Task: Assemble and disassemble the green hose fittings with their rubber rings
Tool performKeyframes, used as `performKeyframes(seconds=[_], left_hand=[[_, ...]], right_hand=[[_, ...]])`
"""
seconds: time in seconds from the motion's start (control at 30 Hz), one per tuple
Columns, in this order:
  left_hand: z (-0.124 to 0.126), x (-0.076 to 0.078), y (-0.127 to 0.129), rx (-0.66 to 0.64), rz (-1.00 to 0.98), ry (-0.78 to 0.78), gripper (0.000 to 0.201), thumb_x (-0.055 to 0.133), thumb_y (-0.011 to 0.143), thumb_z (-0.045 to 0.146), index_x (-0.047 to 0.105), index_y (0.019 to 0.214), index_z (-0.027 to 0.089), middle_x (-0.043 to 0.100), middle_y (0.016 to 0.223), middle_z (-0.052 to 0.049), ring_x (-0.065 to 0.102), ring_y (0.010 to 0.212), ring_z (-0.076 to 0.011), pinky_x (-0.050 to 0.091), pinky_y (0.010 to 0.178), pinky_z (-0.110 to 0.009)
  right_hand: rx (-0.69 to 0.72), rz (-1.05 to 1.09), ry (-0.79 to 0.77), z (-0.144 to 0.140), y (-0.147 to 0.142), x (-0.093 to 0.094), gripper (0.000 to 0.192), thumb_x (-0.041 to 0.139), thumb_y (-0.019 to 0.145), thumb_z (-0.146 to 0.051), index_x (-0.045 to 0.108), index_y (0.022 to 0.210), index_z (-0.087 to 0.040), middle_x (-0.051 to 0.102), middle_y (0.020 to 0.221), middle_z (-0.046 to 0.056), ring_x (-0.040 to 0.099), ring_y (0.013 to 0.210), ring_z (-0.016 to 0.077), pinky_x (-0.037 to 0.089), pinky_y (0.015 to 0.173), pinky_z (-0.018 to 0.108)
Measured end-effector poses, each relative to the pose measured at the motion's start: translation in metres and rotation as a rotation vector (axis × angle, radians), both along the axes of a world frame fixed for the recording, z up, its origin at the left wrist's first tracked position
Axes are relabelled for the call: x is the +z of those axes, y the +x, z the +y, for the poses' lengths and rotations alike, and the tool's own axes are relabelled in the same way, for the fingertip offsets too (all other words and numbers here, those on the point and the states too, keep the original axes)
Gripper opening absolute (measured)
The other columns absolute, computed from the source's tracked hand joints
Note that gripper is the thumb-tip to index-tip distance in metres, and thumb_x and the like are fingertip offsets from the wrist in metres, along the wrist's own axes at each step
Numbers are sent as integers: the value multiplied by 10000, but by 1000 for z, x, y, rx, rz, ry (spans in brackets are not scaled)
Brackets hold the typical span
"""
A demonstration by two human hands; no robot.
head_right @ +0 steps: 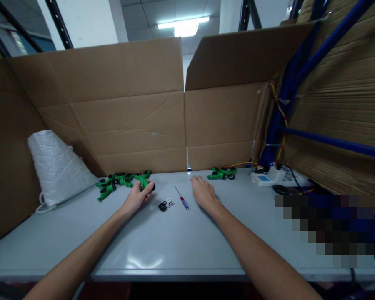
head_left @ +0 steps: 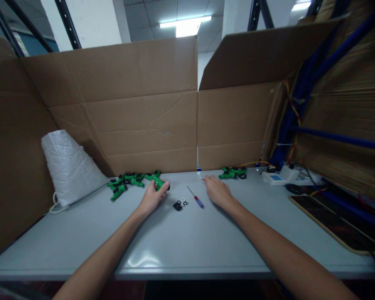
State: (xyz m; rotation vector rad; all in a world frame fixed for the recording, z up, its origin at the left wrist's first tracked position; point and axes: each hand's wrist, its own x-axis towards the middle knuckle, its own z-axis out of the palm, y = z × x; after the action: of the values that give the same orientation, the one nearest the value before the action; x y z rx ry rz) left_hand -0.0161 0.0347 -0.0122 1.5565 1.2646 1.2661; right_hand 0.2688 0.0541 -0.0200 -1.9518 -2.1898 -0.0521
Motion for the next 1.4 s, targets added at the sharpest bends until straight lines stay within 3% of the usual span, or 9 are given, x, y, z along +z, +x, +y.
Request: performKeyframes(seconds=[0.37,0.6,0.73,0.8,0.9,0.97,1.1,1.23,1.4], left_hand=[[1,-2,1,7,-86,-39,629,706,823,722,570,1134,193,646,787,17,565,624,-115,405,554,-209],[4,-5,2,-42,-122,-12,623,686,829,738,563,1085,184,682,860,-25,601,651,-134,384,479,-207],[3,-5,2,-58,-74,3,598,719,814,724,604,986,163,686,871,-44,591,654,-134,397,494,-219],[0,-3,3,-56,-37,-4,588,746,801,708,622,956,155,677,831,-35,572,635,-129,399,513,-224],[-7,1,7,-99,20,-3,556,753,816,681,642,929,147,650,757,-14,544,610,-126,394,541,-233],[-12,4,10,-166,53,25,522,737,849,657,639,905,147,645,750,-12,548,628,-132,403,567,-239],[-18,5,15,-252,52,65,485,733,876,625,618,886,154,615,732,8,528,634,-130,399,597,-243],[-20,5,16,-267,62,65,482,740,875,620,610,867,156,585,692,24,499,614,-123,378,595,-241],[-22,5,16,-281,59,8,495,720,883,645,585,839,170,547,631,45,464,545,-108,339,539,-232]], right_hand=[[6,-38,6,4,-1,-6,345,333,1044,-36,585,1252,-146,623,1240,180,637,1135,273,482,847,320],[25,-31,31,6,-1,-11,288,382,1059,-100,604,1238,-139,623,1254,197,602,1168,296,472,875,346],[20,19,103,7,-3,-9,233,447,1087,-234,584,1248,-137,643,1233,198,618,1137,306,460,892,363],[94,129,209,7,-6,-4,247,459,1099,-294,571,1267,-152,657,1230,180,630,1129,299,450,913,371],[364,354,323,0,-16,3,261,460,1113,-362,572,1281,-196,686,1180,113,650,1094,259,439,942,369],[521,481,302,-10,-27,6,291,484,1106,-408,573,1291,-202,700,1067,71,664,1025,236,448,932,357],[703,621,194,-31,-47,8,278,527,1090,-424,584,1268,-218,706,1016,44,667,943,213,469,852,322],[748,687,164,-38,-53,7,158,544,1088,-356,595,1132,-213,707,986,41,664,914,208,472,812,306],[740,663,201,-40,-52,7,57,551,1080,-261,578,1094,-212,692,994,48,660,928,215,485,824,319]])
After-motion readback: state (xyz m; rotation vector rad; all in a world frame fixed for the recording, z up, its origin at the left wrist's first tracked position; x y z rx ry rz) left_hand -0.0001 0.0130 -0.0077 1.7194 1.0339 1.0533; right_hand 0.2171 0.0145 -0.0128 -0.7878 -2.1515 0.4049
